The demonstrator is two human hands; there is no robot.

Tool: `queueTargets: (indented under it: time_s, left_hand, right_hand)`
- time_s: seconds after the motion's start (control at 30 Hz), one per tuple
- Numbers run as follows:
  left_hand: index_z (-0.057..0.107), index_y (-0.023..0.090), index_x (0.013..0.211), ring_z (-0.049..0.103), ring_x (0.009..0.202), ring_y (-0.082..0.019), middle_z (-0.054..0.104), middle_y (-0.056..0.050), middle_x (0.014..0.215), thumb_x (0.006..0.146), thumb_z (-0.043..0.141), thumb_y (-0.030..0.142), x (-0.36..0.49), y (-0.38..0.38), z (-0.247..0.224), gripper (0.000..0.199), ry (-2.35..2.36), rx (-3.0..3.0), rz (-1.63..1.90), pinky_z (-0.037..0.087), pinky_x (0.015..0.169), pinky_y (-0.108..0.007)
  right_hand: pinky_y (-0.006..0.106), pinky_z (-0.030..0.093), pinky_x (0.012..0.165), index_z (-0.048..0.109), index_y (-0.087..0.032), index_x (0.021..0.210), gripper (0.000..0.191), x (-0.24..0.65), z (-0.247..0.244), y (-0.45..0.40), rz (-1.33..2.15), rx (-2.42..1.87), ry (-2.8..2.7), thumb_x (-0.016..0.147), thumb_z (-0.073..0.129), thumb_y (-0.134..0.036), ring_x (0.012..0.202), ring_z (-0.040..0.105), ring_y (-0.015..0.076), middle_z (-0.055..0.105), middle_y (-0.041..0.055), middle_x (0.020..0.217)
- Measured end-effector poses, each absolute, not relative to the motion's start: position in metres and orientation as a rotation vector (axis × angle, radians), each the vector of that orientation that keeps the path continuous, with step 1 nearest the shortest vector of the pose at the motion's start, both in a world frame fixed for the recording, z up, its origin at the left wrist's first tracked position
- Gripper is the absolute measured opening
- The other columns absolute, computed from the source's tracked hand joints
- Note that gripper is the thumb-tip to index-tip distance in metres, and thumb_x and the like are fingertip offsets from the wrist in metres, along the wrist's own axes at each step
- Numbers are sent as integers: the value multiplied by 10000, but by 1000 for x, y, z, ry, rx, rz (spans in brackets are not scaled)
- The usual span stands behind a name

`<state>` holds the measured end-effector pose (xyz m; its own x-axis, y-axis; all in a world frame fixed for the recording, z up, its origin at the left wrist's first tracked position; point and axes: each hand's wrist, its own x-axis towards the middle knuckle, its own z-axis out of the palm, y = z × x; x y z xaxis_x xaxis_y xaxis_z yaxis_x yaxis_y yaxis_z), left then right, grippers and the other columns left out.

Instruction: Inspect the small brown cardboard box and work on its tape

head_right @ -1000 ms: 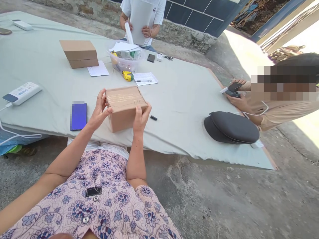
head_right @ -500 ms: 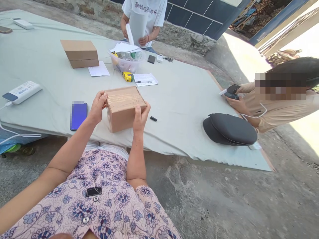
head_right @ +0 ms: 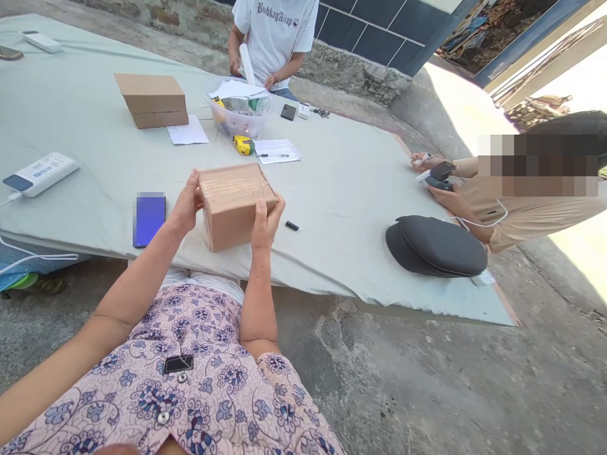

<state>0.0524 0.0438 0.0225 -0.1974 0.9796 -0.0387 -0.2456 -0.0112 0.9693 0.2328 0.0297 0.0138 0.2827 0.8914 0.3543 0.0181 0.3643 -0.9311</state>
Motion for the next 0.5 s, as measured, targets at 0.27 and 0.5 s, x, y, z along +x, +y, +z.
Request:
queueTargets:
  time_s: [0.27,0.5]
  left_hand:
    - [598,225,895,665,821,-243,641,-24,721,791,628,756,36,59,36,542,1169,855,1362,473,737,-341]
    - [612,234,871,673,887,-283,636,-40,736,791,517,897,47,59,23,674,1155,845,1444,478,755,-367]
  right_hand:
    - [473,476,1129,472,-243,1271,557,230,16,28,747,-1030,-1134,884,524,-639,1237,592,236,601,98,1294]
    - [487,476,1138,476,-250,1295,559,229,12,27,721,-1030,-1156,907,502,-652,1262,585,240,599,100,1299]
